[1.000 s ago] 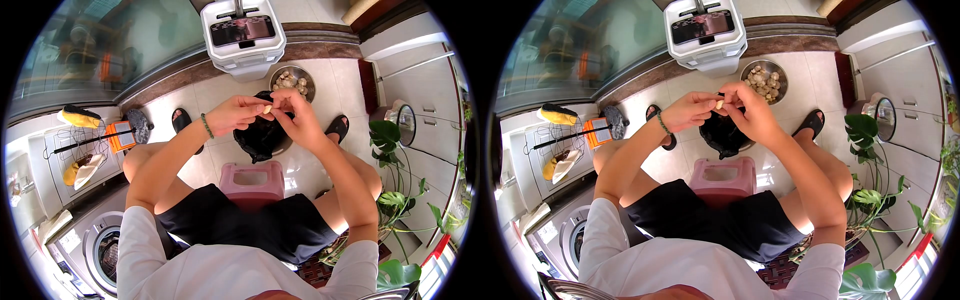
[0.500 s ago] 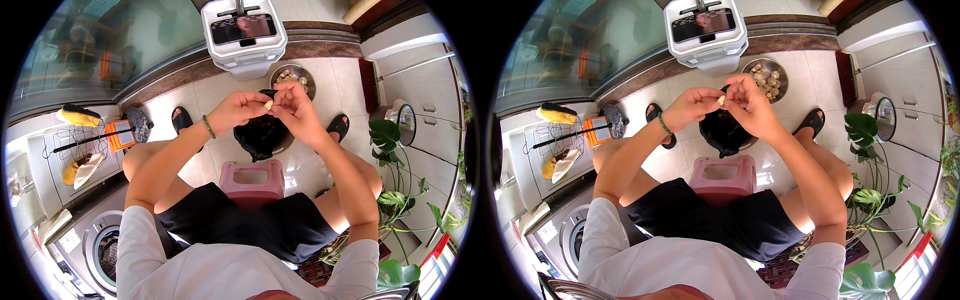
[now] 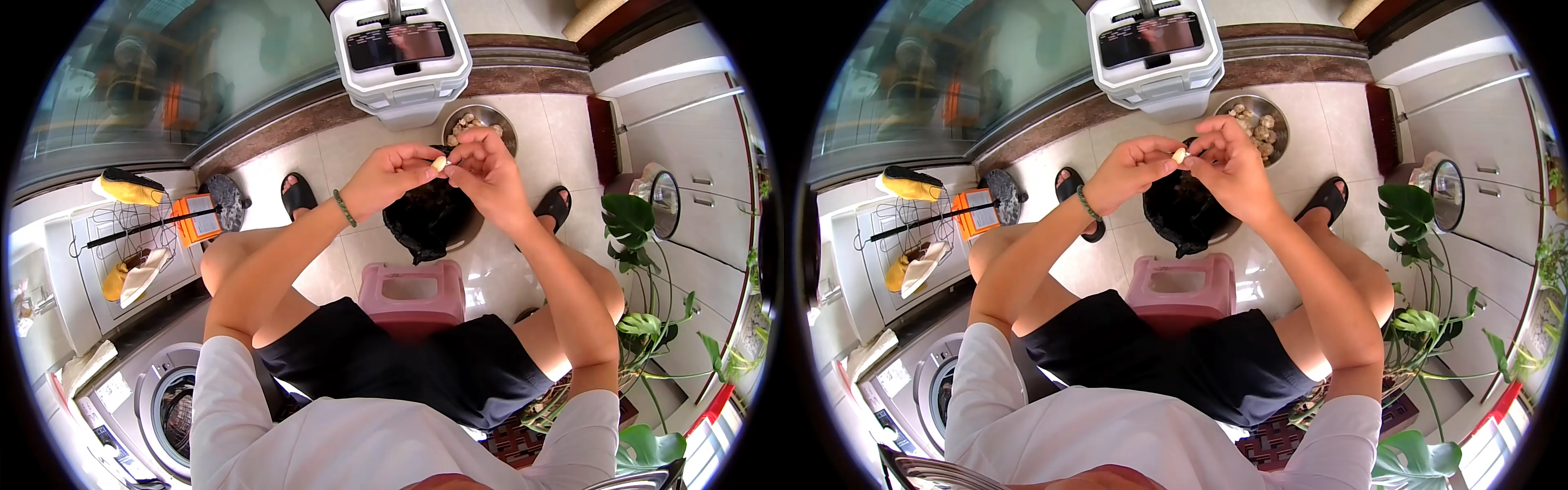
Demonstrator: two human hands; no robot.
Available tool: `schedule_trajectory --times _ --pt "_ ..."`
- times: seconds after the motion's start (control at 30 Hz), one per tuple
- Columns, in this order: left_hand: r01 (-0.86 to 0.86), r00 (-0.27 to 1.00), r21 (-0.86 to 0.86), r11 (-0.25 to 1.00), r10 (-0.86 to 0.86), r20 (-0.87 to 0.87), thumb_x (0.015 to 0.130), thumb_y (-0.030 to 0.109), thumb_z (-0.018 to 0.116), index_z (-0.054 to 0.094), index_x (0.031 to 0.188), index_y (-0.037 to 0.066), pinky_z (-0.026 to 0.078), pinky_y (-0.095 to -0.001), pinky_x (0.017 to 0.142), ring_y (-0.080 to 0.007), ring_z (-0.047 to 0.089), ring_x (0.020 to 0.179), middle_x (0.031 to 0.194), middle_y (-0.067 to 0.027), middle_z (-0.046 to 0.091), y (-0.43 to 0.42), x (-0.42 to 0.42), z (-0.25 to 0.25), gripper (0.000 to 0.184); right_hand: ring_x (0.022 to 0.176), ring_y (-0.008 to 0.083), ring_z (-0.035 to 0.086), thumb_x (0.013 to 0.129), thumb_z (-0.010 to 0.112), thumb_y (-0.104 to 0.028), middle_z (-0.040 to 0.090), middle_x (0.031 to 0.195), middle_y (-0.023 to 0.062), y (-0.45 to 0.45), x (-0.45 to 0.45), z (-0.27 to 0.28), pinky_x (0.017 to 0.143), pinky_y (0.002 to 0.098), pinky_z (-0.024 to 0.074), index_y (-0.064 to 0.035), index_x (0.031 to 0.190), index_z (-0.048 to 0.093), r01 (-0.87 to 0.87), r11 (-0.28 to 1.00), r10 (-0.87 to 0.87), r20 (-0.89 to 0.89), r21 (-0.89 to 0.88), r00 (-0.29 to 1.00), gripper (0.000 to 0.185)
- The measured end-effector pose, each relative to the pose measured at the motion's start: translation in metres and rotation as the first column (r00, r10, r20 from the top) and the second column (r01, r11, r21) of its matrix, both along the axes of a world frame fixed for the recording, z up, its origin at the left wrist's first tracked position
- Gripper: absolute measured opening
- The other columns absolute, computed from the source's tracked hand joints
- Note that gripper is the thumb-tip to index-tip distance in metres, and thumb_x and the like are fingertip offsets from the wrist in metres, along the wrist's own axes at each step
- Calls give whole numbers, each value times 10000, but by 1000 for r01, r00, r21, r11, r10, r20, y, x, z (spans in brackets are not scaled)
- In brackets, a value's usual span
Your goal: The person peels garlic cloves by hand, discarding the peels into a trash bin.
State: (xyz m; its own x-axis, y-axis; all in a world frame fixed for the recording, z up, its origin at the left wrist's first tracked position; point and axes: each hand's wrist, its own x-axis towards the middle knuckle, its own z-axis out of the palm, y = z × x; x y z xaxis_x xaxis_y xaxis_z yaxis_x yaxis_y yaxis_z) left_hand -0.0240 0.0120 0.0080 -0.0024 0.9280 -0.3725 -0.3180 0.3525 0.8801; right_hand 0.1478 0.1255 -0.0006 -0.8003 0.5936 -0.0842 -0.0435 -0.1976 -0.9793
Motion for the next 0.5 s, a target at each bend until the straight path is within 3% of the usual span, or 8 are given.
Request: schedule_trajectory --times 0.1,0.17,0.33,0.37,0.5 --pt "3 1000 14 1000 -3 11 941 174 607 571 1241 54 350 -142 560 27 509 741 1042 -2 674 -1 1 -4 325 726 81 584 844 612 65 595 897 48 -1 -1 0 638 200 474 -34 1159 424 -7 1000 7 6 -11 1000 381" --pt "10 1000 -7 1000 -10 -1 938 146 606 573 1230 32 426 -157 642 -8 571 841 1069 -25 671 -1 -1 -1 315 729 83 588 849 609 59 593 894 49 0 -1 2 628 203 474 -33 1155 424 -17 999 17 -4 -43 1000 369" --pt "-3 998 99 995 9 -59 926 86 609 582 1209 -7 482 -212 823 -73 609 951 1081 -54 667 -1 -3 -14 299 735 110 595 873 603 -39 573 924 50 5 1 16 683 273 540 -29 1199 426 -38 905 109 146 -423 983 371" --pt "5 993 132 991 11 -119 922 70 609 585 1203 -18 483 -229 877 -92 614 985 1085 -63 666 -2 -4 -16 296 735 110 595 873 603 -39 573 924 50 6 2 15 683 273 540 -29 1199 426 -38 905 109 146 -423 983 371" --pt "5 987 127 992 16 -158 915 56 616 591 1195 -23 478 -235 900 -98 613 1006 1083 -64 667 -1 -4 -17 292 751 112 591 874 600 -72 564 927 36 9 3 14 710 303 557 -28 1215 436 -36 856 125 139 -516 982 381"
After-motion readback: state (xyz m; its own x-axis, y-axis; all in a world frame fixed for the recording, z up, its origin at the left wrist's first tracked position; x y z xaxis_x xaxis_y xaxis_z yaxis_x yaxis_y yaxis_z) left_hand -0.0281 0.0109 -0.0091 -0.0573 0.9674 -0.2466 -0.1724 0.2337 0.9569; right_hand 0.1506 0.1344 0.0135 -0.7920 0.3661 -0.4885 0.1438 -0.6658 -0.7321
